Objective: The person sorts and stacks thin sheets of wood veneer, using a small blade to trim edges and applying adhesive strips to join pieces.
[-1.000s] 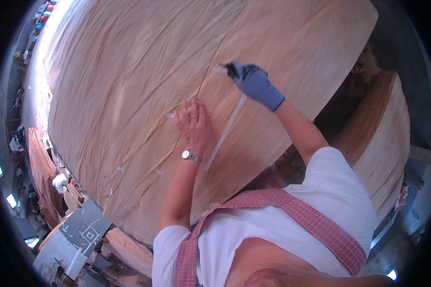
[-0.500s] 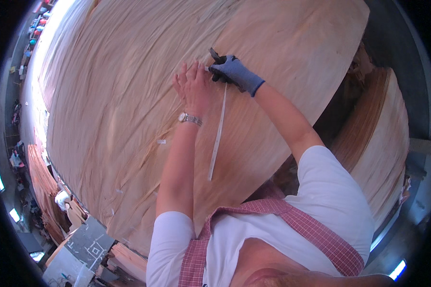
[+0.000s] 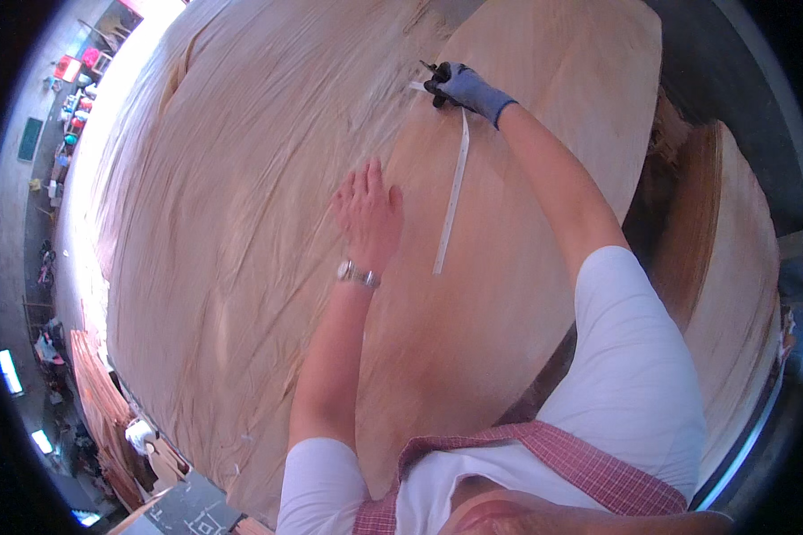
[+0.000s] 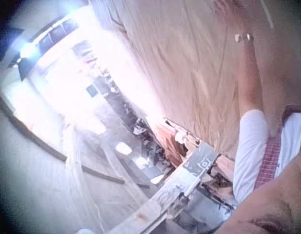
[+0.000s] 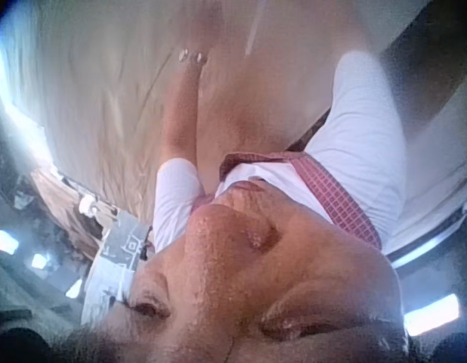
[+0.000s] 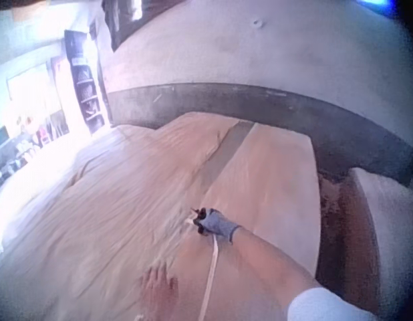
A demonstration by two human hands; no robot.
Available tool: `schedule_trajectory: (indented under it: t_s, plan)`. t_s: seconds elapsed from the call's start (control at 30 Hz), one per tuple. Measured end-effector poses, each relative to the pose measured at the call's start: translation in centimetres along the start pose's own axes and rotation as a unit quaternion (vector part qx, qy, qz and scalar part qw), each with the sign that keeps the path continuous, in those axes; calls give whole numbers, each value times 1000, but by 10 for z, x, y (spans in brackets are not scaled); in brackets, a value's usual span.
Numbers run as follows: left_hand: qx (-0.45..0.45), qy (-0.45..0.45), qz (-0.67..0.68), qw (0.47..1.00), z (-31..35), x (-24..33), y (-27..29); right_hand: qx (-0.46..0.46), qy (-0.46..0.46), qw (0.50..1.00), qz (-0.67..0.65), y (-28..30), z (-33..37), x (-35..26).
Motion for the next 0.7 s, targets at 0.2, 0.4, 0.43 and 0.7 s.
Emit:
schedule_trajectory:
  t_s: [0.2, 0.4, 0.43, 0.7]
  plan:
    - [23, -99, 0, 995, -115, 25, -62, 34, 29, 967, 250, -18, -27, -17]
    - [-71, -84, -97, 989, -124, 45, -82, 11, 65, 971, 232, 2, 19, 7]
    - [-69, -90, -73, 991, -126, 53, -85, 62, 137, 955, 256, 5, 31, 17]
    - [-122, -108, 13, 986, -133, 26, -71, 314, 252, 909, -108, 118, 238, -150]
Point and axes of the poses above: each hand's wrist, its own z-axis away from the middle knuckle, its own y-axis out of the back of the hand, x = y × z, the point moved 6 cm from there along -z, towards the middle knuckle, and after that the axes turned 2 degrees about -y, right-handed, at the moved point
